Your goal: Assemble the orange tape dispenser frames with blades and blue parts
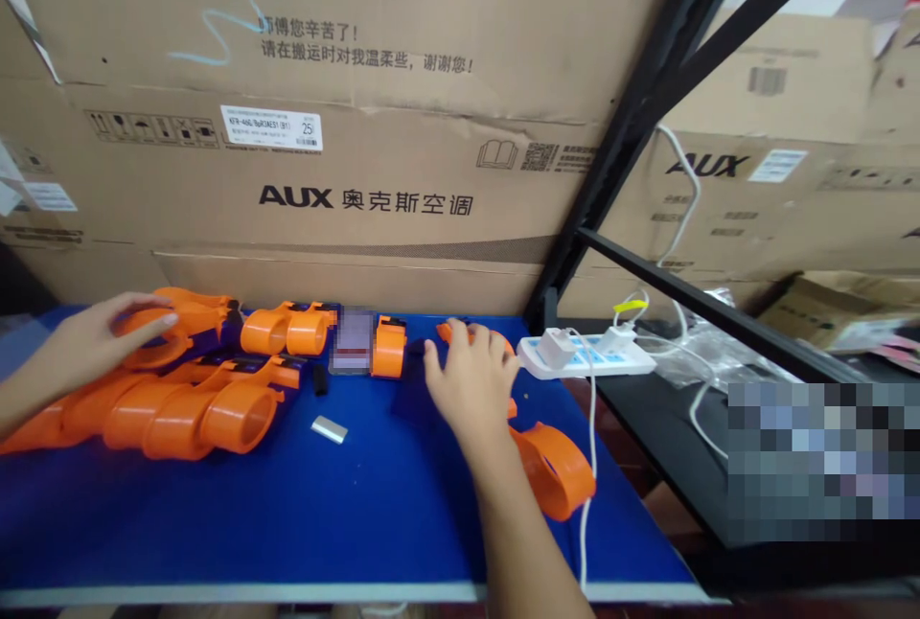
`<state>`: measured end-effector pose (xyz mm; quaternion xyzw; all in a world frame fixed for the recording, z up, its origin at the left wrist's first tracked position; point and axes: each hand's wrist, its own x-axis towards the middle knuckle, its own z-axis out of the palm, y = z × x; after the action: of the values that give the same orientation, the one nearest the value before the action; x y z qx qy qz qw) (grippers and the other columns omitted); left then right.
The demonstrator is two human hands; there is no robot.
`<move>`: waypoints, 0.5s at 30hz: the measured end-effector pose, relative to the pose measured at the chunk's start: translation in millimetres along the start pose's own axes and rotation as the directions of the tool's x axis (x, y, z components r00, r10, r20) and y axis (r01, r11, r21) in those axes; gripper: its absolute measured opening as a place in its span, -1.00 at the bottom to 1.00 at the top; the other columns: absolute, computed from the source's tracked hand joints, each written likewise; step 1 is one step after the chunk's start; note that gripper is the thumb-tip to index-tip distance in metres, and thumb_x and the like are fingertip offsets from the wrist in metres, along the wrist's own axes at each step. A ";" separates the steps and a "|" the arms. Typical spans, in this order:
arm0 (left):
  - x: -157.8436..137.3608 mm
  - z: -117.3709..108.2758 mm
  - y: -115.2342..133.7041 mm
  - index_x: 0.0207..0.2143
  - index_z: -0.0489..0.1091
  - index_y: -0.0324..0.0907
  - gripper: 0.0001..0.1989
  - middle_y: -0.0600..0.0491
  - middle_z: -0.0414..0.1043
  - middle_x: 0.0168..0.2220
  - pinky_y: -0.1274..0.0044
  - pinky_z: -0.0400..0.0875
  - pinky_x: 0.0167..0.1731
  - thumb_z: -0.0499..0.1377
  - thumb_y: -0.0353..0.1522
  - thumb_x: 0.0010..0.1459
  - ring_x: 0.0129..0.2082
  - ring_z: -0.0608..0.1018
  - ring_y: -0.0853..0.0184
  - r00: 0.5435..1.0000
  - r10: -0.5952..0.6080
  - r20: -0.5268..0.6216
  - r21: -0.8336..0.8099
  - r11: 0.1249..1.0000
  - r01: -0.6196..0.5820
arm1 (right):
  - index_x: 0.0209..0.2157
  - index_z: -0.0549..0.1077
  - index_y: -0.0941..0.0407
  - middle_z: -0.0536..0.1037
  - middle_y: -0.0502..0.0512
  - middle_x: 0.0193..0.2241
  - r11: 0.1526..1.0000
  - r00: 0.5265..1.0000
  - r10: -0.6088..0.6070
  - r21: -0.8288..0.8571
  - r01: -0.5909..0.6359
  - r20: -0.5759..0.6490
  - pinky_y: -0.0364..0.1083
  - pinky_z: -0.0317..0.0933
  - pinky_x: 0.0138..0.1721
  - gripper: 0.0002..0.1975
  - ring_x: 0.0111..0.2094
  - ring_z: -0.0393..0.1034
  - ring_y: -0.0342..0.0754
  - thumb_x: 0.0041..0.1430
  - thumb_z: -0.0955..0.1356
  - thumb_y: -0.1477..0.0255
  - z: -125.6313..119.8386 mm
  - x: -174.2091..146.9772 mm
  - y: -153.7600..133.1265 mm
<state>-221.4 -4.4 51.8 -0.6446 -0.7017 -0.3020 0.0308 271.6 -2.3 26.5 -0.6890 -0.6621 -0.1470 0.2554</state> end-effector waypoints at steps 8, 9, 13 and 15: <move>-56.7 -5.7 89.8 -0.10 0.52 0.05 -0.78 0.07 0.55 0.04 0.16 0.30 0.22 0.30 -0.19 0.19 0.09 0.53 0.04 0.883 0.388 -0.264 -0.110 0.897 -0.427 | -0.23 0.56 0.03 0.64 0.19 -0.29 0.981 0.905 0.173 0.012 -0.193 0.389 -0.03 0.15 -0.36 -0.71 -0.27 0.54 0.17 0.30 0.35 0.12 -22.1 10.4 31.1; -67.8 0.1 105.3 -0.07 0.53 0.10 -0.75 0.08 0.56 0.03 0.16 0.34 0.17 0.32 -0.22 0.18 0.06 0.54 0.03 0.868 0.449 -0.211 -0.189 0.852 -0.487 | -0.26 0.57 0.03 0.64 0.19 -0.30 0.984 0.912 0.156 0.027 -0.179 0.379 -0.04 0.15 -0.36 -0.70 -0.29 0.54 0.16 0.30 0.35 0.11 -22.0 10.0 29.0; -104.3 45.8 168.0 0.08 0.51 0.16 -0.64 0.05 0.59 0.01 0.16 0.48 0.02 0.29 -0.26 0.22 -0.01 0.58 0.02 0.799 0.594 0.092 -0.528 0.710 -0.467 | -0.21 0.57 0.04 0.65 0.16 -0.33 0.988 0.968 0.111 0.079 -0.132 0.225 -0.06 0.09 -0.42 -0.68 -0.32 0.54 0.13 0.38 0.27 0.15 -28.0 9.7 20.1; -114.0 76.3 193.1 0.07 0.52 0.14 -0.64 0.02 0.61 -0.06 0.17 0.50 -0.04 0.29 -0.26 0.21 -0.09 0.61 0.03 0.737 0.651 0.181 -0.620 0.657 -0.429 | -0.15 0.57 0.04 0.66 0.17 -0.33 0.994 0.970 0.090 0.047 -0.103 0.227 -0.07 0.08 -0.42 -0.69 -0.33 0.54 0.12 0.37 0.28 0.16 -35.9 9.1 23.9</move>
<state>2.4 -72.7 14.4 -0.8543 -0.3489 -0.3287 -0.2008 300.8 -14.1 57.3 -0.7249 -0.6564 -0.0364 0.2057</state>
